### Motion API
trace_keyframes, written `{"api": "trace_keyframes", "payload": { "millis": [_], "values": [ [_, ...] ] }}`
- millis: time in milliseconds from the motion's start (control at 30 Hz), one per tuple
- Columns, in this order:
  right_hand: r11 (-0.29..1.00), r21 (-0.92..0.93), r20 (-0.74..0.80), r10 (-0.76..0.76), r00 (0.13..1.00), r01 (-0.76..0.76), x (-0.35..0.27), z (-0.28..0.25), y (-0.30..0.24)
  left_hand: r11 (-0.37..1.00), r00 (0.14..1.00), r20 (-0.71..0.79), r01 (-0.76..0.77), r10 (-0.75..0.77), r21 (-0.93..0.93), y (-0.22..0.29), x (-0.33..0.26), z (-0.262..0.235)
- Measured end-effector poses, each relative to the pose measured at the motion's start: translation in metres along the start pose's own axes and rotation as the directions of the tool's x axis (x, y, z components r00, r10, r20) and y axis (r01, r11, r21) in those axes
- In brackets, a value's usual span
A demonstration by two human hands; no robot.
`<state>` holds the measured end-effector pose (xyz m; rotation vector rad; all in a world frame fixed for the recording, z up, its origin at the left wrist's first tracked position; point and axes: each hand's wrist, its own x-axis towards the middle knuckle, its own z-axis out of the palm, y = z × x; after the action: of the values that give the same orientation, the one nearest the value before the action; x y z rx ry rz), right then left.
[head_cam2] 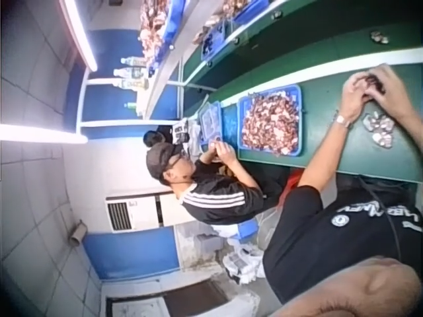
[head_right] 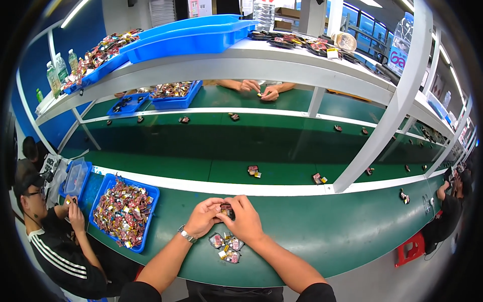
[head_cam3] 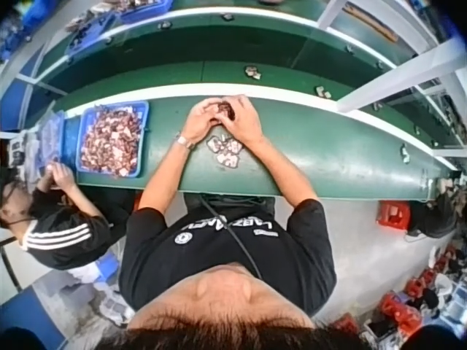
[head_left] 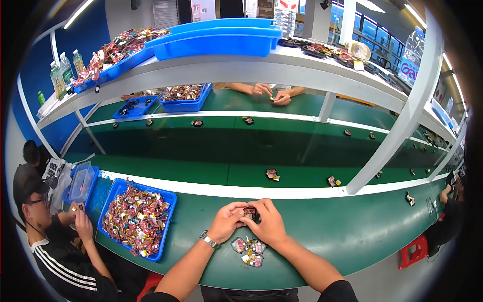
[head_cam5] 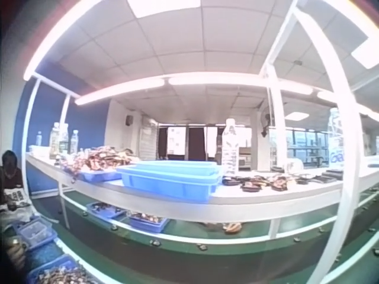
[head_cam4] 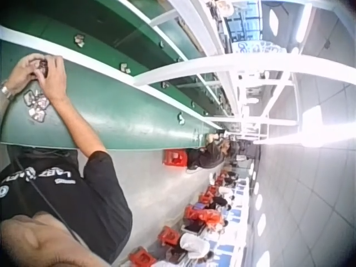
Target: Assemble small plastic pins or decorative components at a factory workstation.
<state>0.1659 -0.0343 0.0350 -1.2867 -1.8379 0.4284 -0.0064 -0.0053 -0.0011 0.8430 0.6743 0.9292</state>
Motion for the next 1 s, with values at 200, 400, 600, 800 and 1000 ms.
{"api": "trace_keyframes", "payload": {
  "millis": [200,400,600,800,1000],
  "values": [
    [0.991,-0.044,-0.035,-0.13,0.991,0.129,0.004,-0.006,0.011,0.994,0.998,0.037,-0.05,0.054,-0.095,-0.002,0.003,0.002],
    [0.931,-0.133,-0.034,-0.347,0.937,0.34,0.007,-0.009,0.011,0.996,0.998,0.03,-0.05,0.052,-0.079,0.0,0.0,0.003],
    [0.914,-0.178,-0.05,-0.378,0.924,0.364,0.01,-0.002,0.014,0.997,0.998,0.021,-0.056,0.057,-0.052,-0.003,0.003,0.0],
    [0.912,-0.135,0.019,-0.388,0.922,0.387,0.012,-0.009,0.016,0.998,0.998,0.025,-0.062,0.063,-0.018,-0.003,0.001,0.004],
    [0.897,-0.046,0.136,-0.43,0.893,0.439,0.015,-0.019,0.027,0.999,0.998,0.042,-0.051,0.051,-0.004,0.0,-0.001,0.009]
  ]
}}
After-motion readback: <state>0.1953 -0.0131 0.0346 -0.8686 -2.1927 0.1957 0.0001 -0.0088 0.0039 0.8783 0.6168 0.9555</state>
